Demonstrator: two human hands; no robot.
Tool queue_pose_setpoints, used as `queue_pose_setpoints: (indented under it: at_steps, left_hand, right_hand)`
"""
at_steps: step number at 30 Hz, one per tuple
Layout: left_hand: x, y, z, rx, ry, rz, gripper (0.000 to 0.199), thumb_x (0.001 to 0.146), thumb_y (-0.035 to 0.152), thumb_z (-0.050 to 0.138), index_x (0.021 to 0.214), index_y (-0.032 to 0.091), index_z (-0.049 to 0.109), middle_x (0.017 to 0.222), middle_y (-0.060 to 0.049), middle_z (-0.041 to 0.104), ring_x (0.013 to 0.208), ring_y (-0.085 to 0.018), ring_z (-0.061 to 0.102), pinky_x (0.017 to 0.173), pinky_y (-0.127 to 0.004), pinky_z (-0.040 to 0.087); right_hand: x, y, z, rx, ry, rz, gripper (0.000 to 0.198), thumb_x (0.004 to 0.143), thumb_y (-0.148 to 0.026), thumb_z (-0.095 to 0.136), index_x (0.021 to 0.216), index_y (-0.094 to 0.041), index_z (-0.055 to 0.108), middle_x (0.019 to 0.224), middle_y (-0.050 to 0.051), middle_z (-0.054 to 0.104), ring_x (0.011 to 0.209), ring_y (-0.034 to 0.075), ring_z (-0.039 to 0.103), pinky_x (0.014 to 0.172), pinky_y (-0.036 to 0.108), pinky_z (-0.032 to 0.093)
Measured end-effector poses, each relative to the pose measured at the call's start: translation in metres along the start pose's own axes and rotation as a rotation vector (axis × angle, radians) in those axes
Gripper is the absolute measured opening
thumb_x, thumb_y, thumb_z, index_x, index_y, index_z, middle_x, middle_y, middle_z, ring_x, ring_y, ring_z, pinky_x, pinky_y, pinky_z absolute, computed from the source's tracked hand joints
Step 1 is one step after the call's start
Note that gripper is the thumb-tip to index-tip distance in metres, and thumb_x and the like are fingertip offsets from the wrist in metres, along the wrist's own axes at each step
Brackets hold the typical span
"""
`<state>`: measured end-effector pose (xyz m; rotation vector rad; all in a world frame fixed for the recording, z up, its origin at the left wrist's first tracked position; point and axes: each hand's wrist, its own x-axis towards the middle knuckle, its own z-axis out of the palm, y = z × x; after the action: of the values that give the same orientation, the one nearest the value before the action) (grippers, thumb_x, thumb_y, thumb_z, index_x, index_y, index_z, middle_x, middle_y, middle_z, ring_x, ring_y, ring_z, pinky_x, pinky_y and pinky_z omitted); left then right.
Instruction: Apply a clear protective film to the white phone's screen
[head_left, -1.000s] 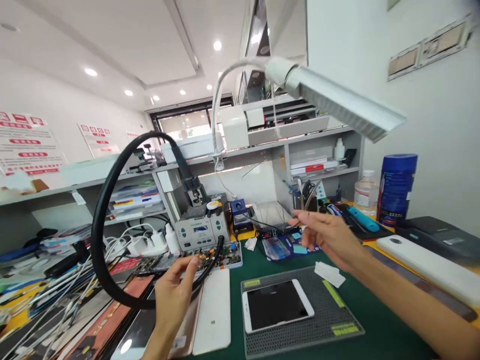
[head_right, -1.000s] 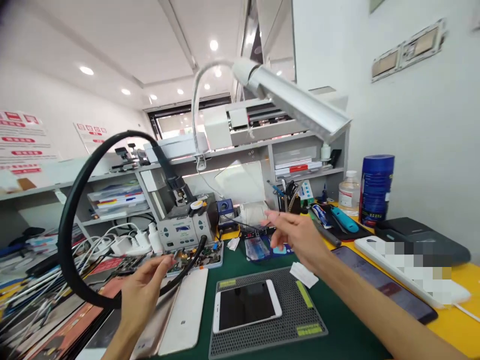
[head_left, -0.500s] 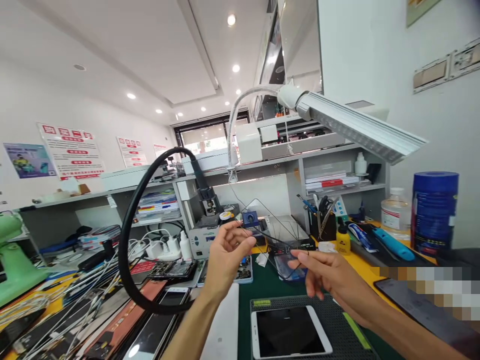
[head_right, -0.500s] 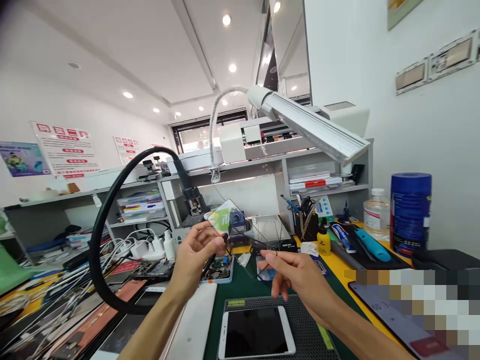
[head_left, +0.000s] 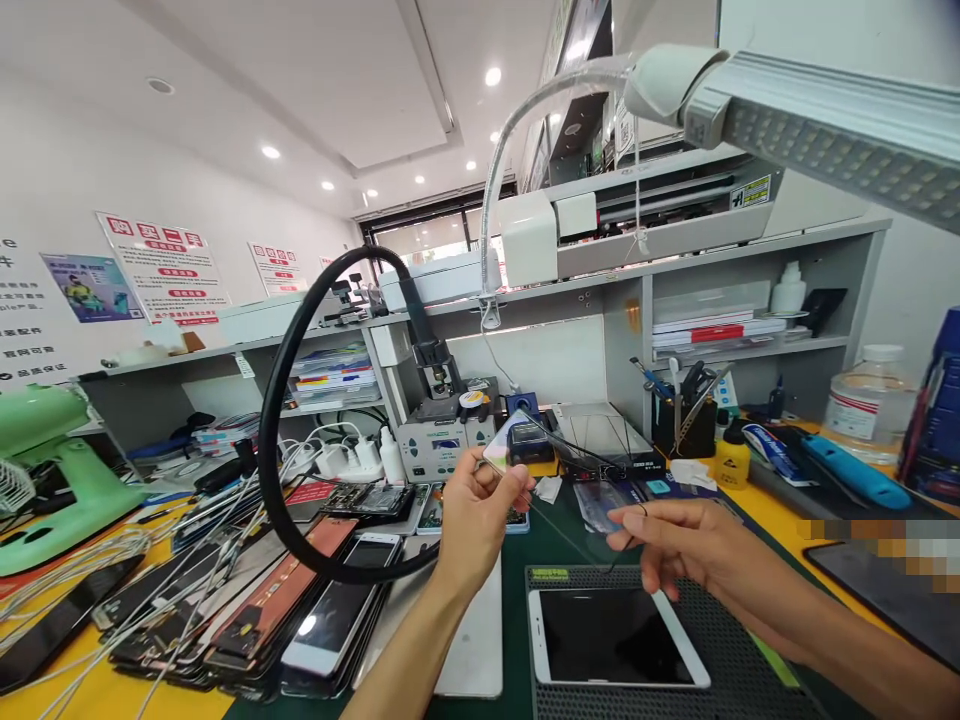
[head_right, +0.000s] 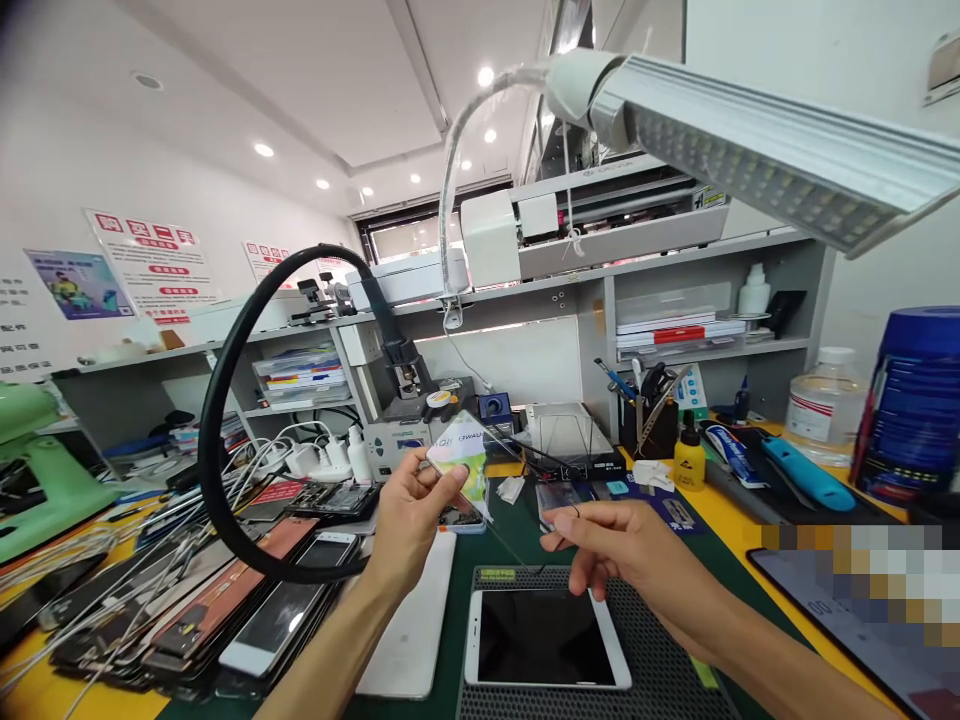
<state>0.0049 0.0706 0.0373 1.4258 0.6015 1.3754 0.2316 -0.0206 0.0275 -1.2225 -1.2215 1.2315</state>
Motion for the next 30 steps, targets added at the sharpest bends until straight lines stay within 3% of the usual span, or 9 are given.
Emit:
queue_pose_setpoints:
  at_steps: [3,8,13,22,26,30]
  left_hand:
    - [0.0,-0.001,-0.003,0.019,0.018,-0.018,0.04,0.079,0.047,0.083,0.095,0.019,0.059,0.064,0.003,0.07,0.057,-0.014,0.064,0.062,-0.026,0.053]
    - [0.001,-0.004,-0.008,0.05,0.035,-0.029,0.037,0.081,0.05,0.081,0.084,0.019,0.062,0.062,0.001,0.07,0.057,-0.014,0.065,0.063,-0.027,0.054]
    - [-0.003,-0.007,-0.015,0.085,0.032,-0.039,0.039,0.082,0.055,0.079,0.078,0.017,0.068,0.072,-0.003,0.075,0.061,-0.015,0.066,0.064,-0.027,0.056]
    - [0.001,-0.011,-0.031,0.139,-0.042,-0.082,0.048,0.087,0.061,0.071,0.075,0.015,0.076,0.074,-0.008,0.076,0.065,-0.019,0.068,0.064,-0.029,0.057]
    - [0.003,-0.008,-0.039,0.115,-0.096,-0.153,0.054,0.089,0.065,0.066,0.086,0.012,0.078,0.083,-0.014,0.078,0.065,-0.02,0.069,0.06,-0.031,0.057]
    - [0.002,-0.005,-0.052,0.141,-0.173,-0.245,0.061,0.087,0.069,0.065,0.092,0.01,0.079,0.09,-0.017,0.077,0.069,-0.021,0.068,0.059,-0.031,0.057]
  right_hand:
    - [0.003,0.001,-0.003,-0.052,-0.002,-0.013,0.048,0.079,-0.064,0.078,0.085,-0.017,0.084,0.086,0.014,0.077,0.063,0.019,0.065,0.054,0.028,0.05]
    - [0.006,0.003,-0.009,-0.078,-0.007,-0.026,0.045,0.08,-0.06,0.078,0.091,-0.017,0.084,0.107,0.016,0.077,0.065,0.018,0.067,0.055,0.029,0.052]
    - [0.008,0.003,-0.012,-0.134,-0.031,-0.065,0.043,0.082,-0.059,0.077,0.087,-0.017,0.083,0.098,0.014,0.078,0.066,0.018,0.068,0.055,0.028,0.052]
    - [0.008,0.002,-0.017,-0.18,-0.053,-0.097,0.041,0.087,-0.057,0.073,0.089,-0.018,0.083,0.101,0.013,0.079,0.067,0.018,0.07,0.056,0.027,0.053]
    - [0.008,0.003,-0.026,-0.385,0.043,-0.169,0.041,0.091,-0.058,0.067,0.091,-0.021,0.084,0.088,0.01,0.08,0.063,0.019,0.069,0.058,0.03,0.055]
    - [0.005,0.006,-0.027,-0.655,0.163,-0.321,0.036,0.095,-0.053,0.062,0.109,-0.027,0.083,0.096,0.008,0.082,0.063,0.021,0.069,0.053,0.031,0.053]
